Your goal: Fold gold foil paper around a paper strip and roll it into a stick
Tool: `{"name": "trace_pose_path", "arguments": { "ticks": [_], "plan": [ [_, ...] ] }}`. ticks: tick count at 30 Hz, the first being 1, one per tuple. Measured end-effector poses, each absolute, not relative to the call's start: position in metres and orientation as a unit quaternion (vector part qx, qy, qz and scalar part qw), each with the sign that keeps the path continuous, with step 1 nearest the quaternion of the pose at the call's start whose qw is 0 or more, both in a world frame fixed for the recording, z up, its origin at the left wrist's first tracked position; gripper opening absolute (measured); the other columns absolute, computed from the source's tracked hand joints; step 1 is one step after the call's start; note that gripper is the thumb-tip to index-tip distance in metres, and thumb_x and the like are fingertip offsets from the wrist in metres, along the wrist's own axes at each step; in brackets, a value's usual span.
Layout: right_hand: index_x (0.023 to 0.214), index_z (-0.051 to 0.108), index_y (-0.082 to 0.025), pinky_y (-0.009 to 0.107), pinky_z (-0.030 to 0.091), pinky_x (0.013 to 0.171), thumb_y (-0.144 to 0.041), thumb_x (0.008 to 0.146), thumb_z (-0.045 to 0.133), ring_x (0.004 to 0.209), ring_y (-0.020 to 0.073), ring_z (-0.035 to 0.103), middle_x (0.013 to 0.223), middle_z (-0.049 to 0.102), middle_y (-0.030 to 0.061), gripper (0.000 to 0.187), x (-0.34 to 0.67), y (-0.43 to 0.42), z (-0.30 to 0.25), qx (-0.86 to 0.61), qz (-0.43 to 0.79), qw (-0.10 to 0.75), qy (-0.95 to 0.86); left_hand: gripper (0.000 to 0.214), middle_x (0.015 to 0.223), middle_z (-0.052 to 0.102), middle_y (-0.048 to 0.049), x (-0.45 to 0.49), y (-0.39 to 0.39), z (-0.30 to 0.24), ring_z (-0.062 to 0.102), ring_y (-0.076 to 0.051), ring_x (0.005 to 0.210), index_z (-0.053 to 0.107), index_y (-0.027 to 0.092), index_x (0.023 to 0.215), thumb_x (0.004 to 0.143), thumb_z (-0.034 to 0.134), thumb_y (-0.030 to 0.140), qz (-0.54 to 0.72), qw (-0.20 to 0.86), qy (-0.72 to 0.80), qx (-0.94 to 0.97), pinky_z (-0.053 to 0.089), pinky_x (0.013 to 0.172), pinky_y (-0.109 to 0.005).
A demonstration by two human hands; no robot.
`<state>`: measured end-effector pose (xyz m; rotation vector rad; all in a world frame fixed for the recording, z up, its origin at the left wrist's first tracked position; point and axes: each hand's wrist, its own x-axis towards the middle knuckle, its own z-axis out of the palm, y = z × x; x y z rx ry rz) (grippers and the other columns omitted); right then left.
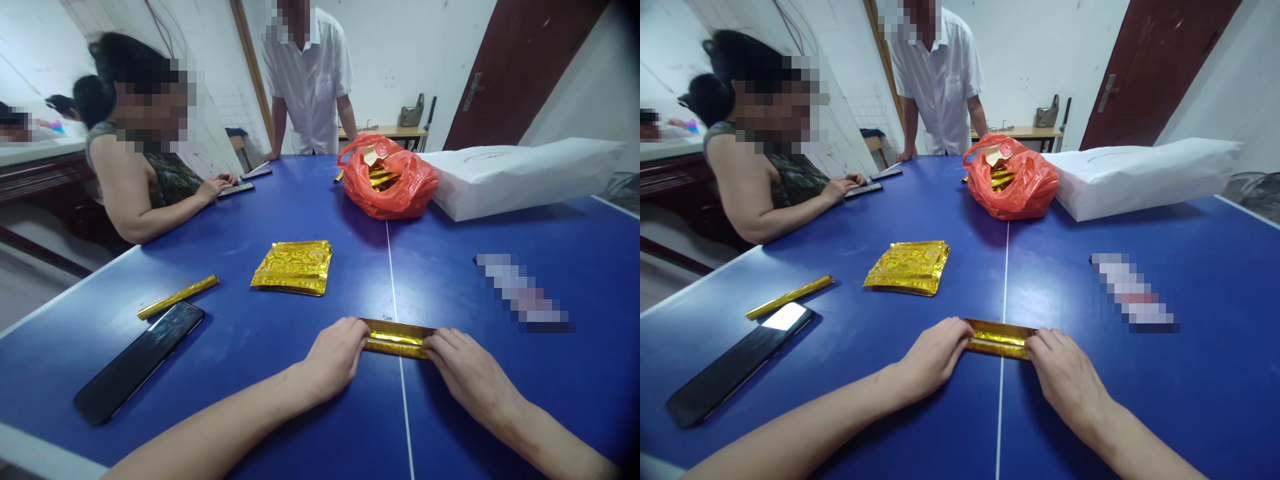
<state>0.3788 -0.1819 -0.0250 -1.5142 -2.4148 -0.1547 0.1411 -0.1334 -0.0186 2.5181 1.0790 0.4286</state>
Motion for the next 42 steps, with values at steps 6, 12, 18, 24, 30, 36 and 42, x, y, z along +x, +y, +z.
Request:
{"name": "trace_pose_path", "arguments": {
  "ticks": [6, 12, 18, 24, 30, 36, 42],
  "plan": [
    [0.073, 0.055, -0.018, 0.029, 0.038, 0.057, -0.016, 0.089, 0.033, 0.060, 0.0159, 0.049, 0.067, 0.054, 0.0030, 0.027, 0.3768, -0.1815, -0.0240, -0.519, -0.075, 0.152, -0.838, 0.015, 0.085, 0.054, -0.0046, 0.1413, -0.1340, -0.0160, 0.049, -0.016, 0.079, 0.050, 0.015, 0.090, 0.088, 0.035, 0.015, 0.132, 0.171, 0.387, 0.896, 0.042, 0.072, -0.028],
    [0.074, 0.056, -0.019, 0.030, 0.037, 0.058, -0.017, 0.089, 0.035, 0.061, 0.0163, 0.051, 0.068, 0.054, 0.0026, 0.026, 0.3778, -0.1814, -0.0263, -0.523, -0.081, 0.151, -0.835, 0.014, 0.086, 0.055, -0.0044, 0.1427, -0.1343, -0.0145, 0.050, -0.016, 0.079, 0.050, 0.016, 0.090, 0.088, 0.036, 0.016, 0.123, 0.166, 0.399, 0.893, 0.042, 0.072, -0.028],
    [0.071, 0.055, -0.020, 0.029, 0.036, 0.056, -0.018, 0.088, 0.035, 0.058, 0.0163, 0.050, 0.066, 0.054, 0.0014, 0.026, 0.3785, -0.1814, -0.0277, -0.521, -0.084, 0.151, -0.836, 0.012, 0.086, 0.057, -0.0038, 0.1426, -0.1348, -0.0116, 0.051, -0.016, 0.080, 0.050, 0.016, 0.089, 0.087, 0.039, 0.016, 0.112, 0.170, 0.414, 0.887, 0.042, 0.072, -0.028],
    [0.073, 0.055, -0.020, 0.030, 0.036, 0.058, -0.016, 0.088, 0.034, 0.060, 0.0164, 0.051, 0.067, 0.054, 0.0013, 0.026, 0.3786, -0.1820, -0.0276, -0.525, -0.080, 0.138, -0.836, 0.008, 0.087, 0.058, -0.0032, 0.1430, -0.1345, -0.0115, 0.053, -0.016, 0.081, 0.050, 0.017, 0.091, 0.086, 0.044, 0.017, 0.124, 0.193, 0.436, 0.870, 0.043, 0.073, -0.028],
    [0.072, 0.055, -0.020, 0.029, 0.036, 0.058, -0.017, 0.089, 0.034, 0.058, 0.0158, 0.051, 0.065, 0.054, 0.0013, 0.027, 0.3769, -0.1820, -0.0265, -0.522, -0.104, 0.149, -0.833, 0.009, 0.086, 0.058, -0.0028, 0.1441, -0.1340, -0.0117, 0.054, -0.016, 0.077, 0.049, 0.017, 0.093, 0.084, 0.047, 0.019, 0.120, 0.203, 0.463, 0.854, 0.043, 0.070, -0.028],
    [0.071, 0.054, -0.020, 0.030, 0.035, 0.059, -0.015, 0.088, 0.033, 0.059, 0.0159, 0.050, 0.066, 0.053, 0.0016, 0.028, 0.3767, -0.1829, -0.0278, -0.518, -0.120, 0.137, -0.836, 0.018, 0.087, 0.056, -0.0032, 0.1405, -0.1351, -0.0140, 0.053, -0.016, 0.079, 0.047, 0.018, 0.098, 0.081, 0.046, 0.012, 0.134, 0.207, 0.449, 0.858, 0.043, 0.073, -0.029],
    [0.071, 0.052, -0.020, 0.031, 0.034, 0.059, -0.016, 0.088, 0.035, 0.059, 0.0172, 0.050, 0.066, 0.052, 0.0012, 0.024, 0.3783, -0.1831, -0.0299, -0.522, -0.133, 0.124, -0.833, 0.020, 0.088, 0.055, -0.0034, 0.1383, -0.1362, -0.0156, 0.051, -0.016, 0.080, 0.046, 0.017, 0.098, 0.079, 0.044, 0.009, 0.144, 0.206, 0.445, 0.860, 0.043, 0.074, -0.029]
  ]
}}
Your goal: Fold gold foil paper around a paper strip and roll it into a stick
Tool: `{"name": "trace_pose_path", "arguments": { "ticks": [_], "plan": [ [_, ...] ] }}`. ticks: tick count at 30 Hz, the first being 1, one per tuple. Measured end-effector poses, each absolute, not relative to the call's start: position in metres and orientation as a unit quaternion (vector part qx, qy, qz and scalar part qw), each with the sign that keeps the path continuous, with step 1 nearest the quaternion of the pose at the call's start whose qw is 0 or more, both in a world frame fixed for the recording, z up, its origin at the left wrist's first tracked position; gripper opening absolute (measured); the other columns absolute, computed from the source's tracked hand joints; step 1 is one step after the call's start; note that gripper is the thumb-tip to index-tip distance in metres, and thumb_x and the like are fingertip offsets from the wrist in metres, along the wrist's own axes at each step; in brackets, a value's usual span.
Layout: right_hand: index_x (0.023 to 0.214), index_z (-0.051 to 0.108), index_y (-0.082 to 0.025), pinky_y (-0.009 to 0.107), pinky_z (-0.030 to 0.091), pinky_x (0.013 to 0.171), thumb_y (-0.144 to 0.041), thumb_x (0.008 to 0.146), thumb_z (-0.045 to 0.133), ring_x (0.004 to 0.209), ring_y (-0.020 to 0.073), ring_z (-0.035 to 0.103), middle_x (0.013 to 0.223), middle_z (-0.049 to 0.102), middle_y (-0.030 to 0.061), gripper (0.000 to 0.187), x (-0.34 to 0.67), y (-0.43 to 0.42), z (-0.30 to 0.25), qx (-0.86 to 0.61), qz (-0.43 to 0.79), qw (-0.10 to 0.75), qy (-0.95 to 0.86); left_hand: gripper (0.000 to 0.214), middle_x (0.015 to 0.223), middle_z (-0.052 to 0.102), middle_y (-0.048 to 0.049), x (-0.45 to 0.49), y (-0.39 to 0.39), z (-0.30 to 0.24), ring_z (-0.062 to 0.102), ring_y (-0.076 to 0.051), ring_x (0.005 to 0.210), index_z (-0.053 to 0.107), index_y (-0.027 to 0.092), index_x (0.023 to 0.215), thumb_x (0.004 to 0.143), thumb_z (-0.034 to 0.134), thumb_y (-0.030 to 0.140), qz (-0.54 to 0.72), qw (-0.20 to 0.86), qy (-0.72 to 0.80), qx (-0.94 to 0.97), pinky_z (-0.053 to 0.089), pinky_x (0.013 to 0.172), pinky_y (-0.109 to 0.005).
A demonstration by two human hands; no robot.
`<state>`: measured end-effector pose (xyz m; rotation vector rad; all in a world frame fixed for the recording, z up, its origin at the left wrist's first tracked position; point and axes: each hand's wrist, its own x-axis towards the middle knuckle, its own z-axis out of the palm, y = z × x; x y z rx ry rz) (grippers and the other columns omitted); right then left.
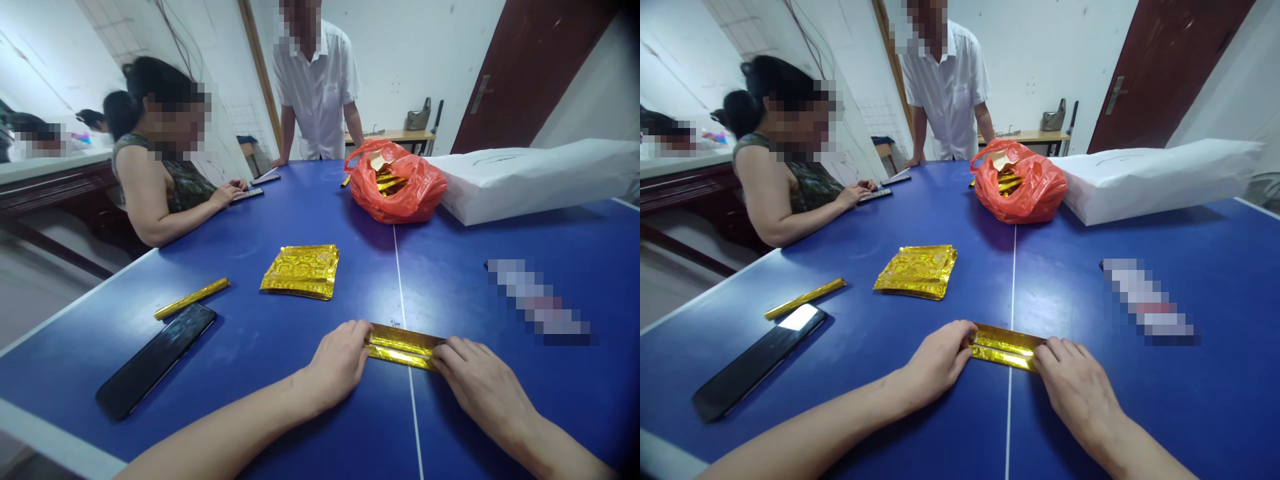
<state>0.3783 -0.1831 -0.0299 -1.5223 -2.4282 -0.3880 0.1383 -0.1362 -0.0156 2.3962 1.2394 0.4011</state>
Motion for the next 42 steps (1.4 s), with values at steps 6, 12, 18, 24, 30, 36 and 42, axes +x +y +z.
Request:
{"name": "trace_pose_path", "arguments": {
  "ticks": [6, 12, 18, 24, 30, 36, 42],
  "plan": [
    [0.070, 0.051, -0.021, 0.031, 0.033, 0.059, -0.012, 0.085, 0.035, 0.058, 0.0182, 0.049, 0.065, 0.051, 0.0014, 0.024, 0.378, -0.184, -0.028, -0.519, -0.149, 0.112, -0.834, 0.021, 0.088, 0.054, -0.0039, 0.138, -0.138, -0.015, 0.050, -0.016, 0.080, 0.046, 0.017, 0.097, 0.079, 0.042, 0.008, 0.145, 0.203, 0.446, 0.860, 0.042, 0.074, -0.029],
    [0.070, 0.052, -0.021, 0.032, 0.032, 0.059, -0.004, 0.078, 0.037, 0.058, 0.0193, 0.050, 0.066, 0.052, 0.0018, 0.024, 0.378, -0.185, -0.025, -0.530, -0.167, 0.077, -0.828, 0.016, 0.087, 0.053, -0.0038, 0.138, -0.137, -0.013, 0.049, -0.016, 0.077, 0.045, 0.017, 0.092, 0.078, 0.043, 0.009, 0.126, 0.195, 0.450, 0.862, 0.042, 0.071, -0.028],
    [0.073, 0.052, -0.020, 0.031, 0.033, 0.059, 0.000, 0.072, 0.039, 0.058, 0.0188, 0.051, 0.067, 0.054, 0.0010, 0.024, 0.376, -0.184, -0.024, -0.545, -0.158, 0.054, -0.821, 0.014, 0.088, 0.052, -0.0038, 0.138, -0.138, -0.009, 0.049, -0.016, 0.078, 0.047, 0.017, 0.092, 0.080, 0.042, 0.010, 0.095, 0.170, 0.451, 0.871, 0.040, 0.070, -0.027],
    [0.073, 0.051, -0.019, 0.030, 0.034, 0.058, 0.002, 0.070, 0.041, 0.057, 0.0180, 0.053, 0.065, 0.056, 0.0007, 0.024, 0.376, -0.185, -0.022, -0.556, -0.139, 0.027, -0.819, 0.017, 0.086, 0.051, -0.0037, 0.138, -0.140, -0.011, 0.046, -0.017, 0.074, 0.054, 0.019, 0.087, 0.084, 0.038, 0.013, 0.040, 0.069, 0.404, 0.911, 0.037, 0.064, -0.027],
    [0.074, 0.052, -0.019, 0.031, 0.036, 0.058, 0.003, 0.069, 0.043, 0.057, 0.0187, 0.055, 0.066, 0.057, 0.0015, 0.024, 0.377, -0.186, -0.019, -0.550, -0.146, 0.004, -0.822, 0.016, 0.083, 0.052, -0.0044, 0.135, -0.143, -0.015, 0.046, -0.018, 0.074, 0.055, 0.018, 0.084, 0.085, 0.040, 0.013, 0.045, 0.018, 0.362, 0.931, 0.036, 0.063, -0.028],
    [0.073, 0.054, -0.020, 0.033, 0.037, 0.059, 0.002, 0.070, 0.042, 0.059, 0.0199, 0.055, 0.069, 0.058, 0.0024, 0.025, 0.379, -0.188, -0.021, -0.543, -0.138, 0.000, -0.829, 0.015, 0.082, 0.053, -0.0057, 0.136, -0.147, -0.014, 0.046, -0.018, 0.072, 0.055, 0.017, 0.085, 0.081, 0.043, 0.012, 0.057, 0.009, 0.352, 0.934, 0.037, 0.062, -0.030],
    [0.073, 0.056, -0.020, 0.033, 0.037, 0.060, 0.003, 0.066, 0.040, 0.061, 0.0193, 0.053, 0.070, 0.058, 0.0031, 0.029, 0.378, -0.196, -0.021, -0.515, -0.158, 0.041, -0.842, 0.009, 0.081, 0.053, -0.0058, 0.139, -0.149, -0.011, 0.046, -0.019, 0.072, 0.054, 0.016, 0.079, 0.078, 0.046, 0.013, 0.057, -0.001, 0.355, 0.933, 0.038, 0.061, -0.031]
  ]
}}
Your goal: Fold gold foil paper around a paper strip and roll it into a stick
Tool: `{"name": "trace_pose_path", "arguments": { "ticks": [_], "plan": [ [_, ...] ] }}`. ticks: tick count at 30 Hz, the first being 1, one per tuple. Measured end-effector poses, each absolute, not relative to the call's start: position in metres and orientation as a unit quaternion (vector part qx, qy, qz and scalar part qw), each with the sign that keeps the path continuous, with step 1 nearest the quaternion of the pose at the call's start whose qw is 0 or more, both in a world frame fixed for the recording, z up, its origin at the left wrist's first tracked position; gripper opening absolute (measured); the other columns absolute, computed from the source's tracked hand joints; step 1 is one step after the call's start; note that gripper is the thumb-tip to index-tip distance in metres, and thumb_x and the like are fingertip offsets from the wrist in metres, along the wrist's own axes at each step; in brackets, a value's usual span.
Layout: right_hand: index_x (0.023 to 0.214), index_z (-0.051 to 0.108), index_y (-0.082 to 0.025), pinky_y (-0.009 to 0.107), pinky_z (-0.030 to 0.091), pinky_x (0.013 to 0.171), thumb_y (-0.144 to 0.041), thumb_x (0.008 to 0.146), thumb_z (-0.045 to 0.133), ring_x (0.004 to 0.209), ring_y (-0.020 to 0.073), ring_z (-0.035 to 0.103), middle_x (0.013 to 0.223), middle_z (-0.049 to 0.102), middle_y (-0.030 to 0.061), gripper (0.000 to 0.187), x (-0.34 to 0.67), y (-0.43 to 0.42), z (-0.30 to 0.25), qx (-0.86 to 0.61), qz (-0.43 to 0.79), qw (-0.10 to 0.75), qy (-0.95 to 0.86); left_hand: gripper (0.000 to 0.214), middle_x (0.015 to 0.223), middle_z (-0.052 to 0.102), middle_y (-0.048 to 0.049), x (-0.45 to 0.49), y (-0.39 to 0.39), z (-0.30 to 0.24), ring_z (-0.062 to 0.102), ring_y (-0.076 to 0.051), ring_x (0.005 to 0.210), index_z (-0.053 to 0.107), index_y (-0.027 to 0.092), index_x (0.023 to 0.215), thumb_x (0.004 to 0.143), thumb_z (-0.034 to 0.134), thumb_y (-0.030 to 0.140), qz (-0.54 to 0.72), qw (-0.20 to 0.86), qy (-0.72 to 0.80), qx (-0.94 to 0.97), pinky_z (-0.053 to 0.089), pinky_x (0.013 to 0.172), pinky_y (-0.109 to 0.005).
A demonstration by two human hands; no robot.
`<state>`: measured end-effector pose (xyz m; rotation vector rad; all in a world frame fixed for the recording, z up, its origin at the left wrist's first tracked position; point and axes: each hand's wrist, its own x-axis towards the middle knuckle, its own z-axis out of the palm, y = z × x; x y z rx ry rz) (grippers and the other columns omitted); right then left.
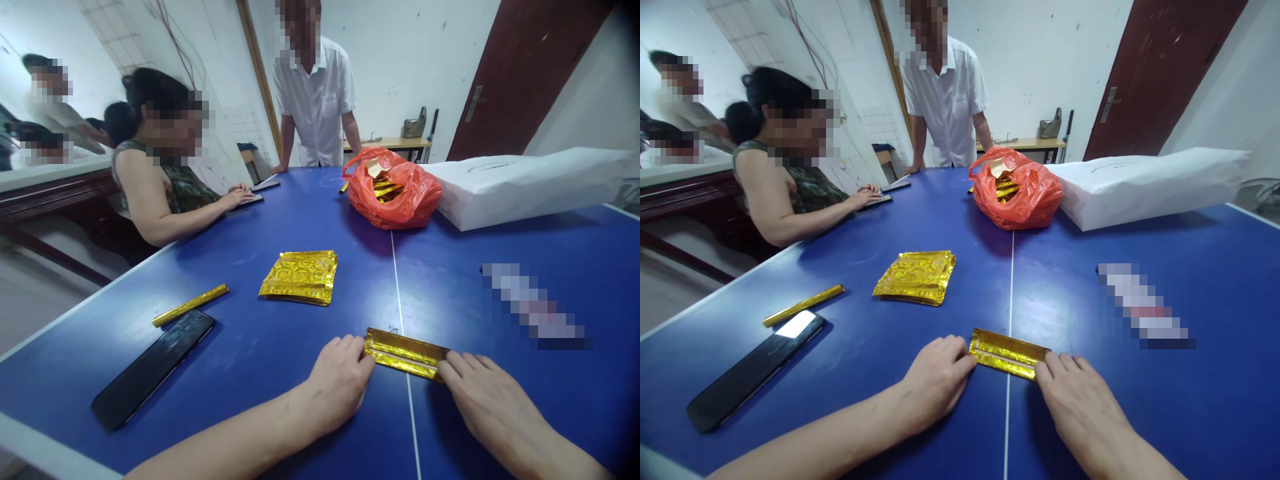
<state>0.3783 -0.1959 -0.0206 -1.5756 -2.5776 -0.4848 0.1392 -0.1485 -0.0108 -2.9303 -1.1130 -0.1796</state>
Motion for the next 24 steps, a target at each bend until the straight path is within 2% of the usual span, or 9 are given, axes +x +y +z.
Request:
{"name": "trace_pose_path", "arguments": {
  "ticks": [7, 12, 20, 22, 24],
  "plan": [
    [0.063, 0.058, -0.023, 0.035, 0.035, 0.058, -0.010, 0.069, 0.050, 0.059, 0.0205, 0.051, 0.064, 0.058, 0.0018, 0.017, 0.369, -0.203, -0.017, -0.496, -0.162, 0.063, -0.851, 0.013, 0.082, 0.052, -0.0056, 0.140, -0.153, -0.010, 0.046, -0.020, 0.073, 0.054, 0.017, 0.085, 0.082, 0.042, 0.018, -0.073, 0.016, -0.364, -0.929, 0.038, 0.063, -0.032],
    [0.067, 0.061, -0.021, 0.036, 0.037, 0.059, -0.020, 0.069, 0.057, 0.061, 0.0210, 0.052, 0.066, 0.060, 0.0029, 0.004, 0.367, -0.208, -0.017, -0.506, -0.167, 0.056, -0.844, 0.017, 0.084, 0.052, -0.0072, 0.143, -0.155, -0.005, 0.046, -0.021, 0.076, 0.054, 0.015, 0.093, 0.083, 0.042, 0.021, -0.053, 0.033, -0.369, -0.927, 0.038, 0.065, -0.033],
    [0.064, 0.058, -0.022, 0.034, 0.038, 0.057, -0.025, 0.071, 0.058, 0.060, 0.0194, 0.052, 0.064, 0.058, 0.0006, 0.007, 0.355, -0.216, -0.008, -0.478, -0.129, 0.100, -0.863, 0.024, 0.091, 0.053, -0.0093, 0.147, -0.146, -0.005, 0.046, -0.023, 0.085, 0.052, 0.013, 0.104, 0.085, 0.043, 0.025, -0.052, 0.023, -0.408, -0.911, 0.038, 0.072, -0.037],
    [0.069, 0.059, -0.022, 0.033, 0.039, 0.059, -0.028, 0.070, 0.061, 0.063, 0.0183, 0.054, 0.068, 0.060, -0.0008, 0.006, 0.348, -0.221, -0.008, -0.466, -0.095, 0.116, -0.872, 0.032, 0.099, 0.054, -0.0100, 0.148, -0.143, -0.006, 0.046, -0.024, 0.092, 0.050, 0.013, 0.110, 0.085, 0.044, 0.031, -0.064, 0.011, -0.415, -0.907, 0.038, 0.077, -0.039],
    [0.080, 0.061, -0.021, 0.032, 0.042, 0.063, -0.034, 0.069, 0.063, 0.067, 0.0172, 0.056, 0.074, 0.063, -0.0009, 0.016, 0.341, -0.226, -0.011, -0.454, -0.071, 0.134, -0.878, 0.044, 0.111, 0.052, -0.0114, 0.149, -0.141, -0.009, 0.044, -0.026, 0.101, 0.046, 0.012, 0.117, 0.085, 0.045, 0.042, -0.077, -0.001, -0.415, -0.907, 0.036, 0.084, -0.041]
  ]
}}
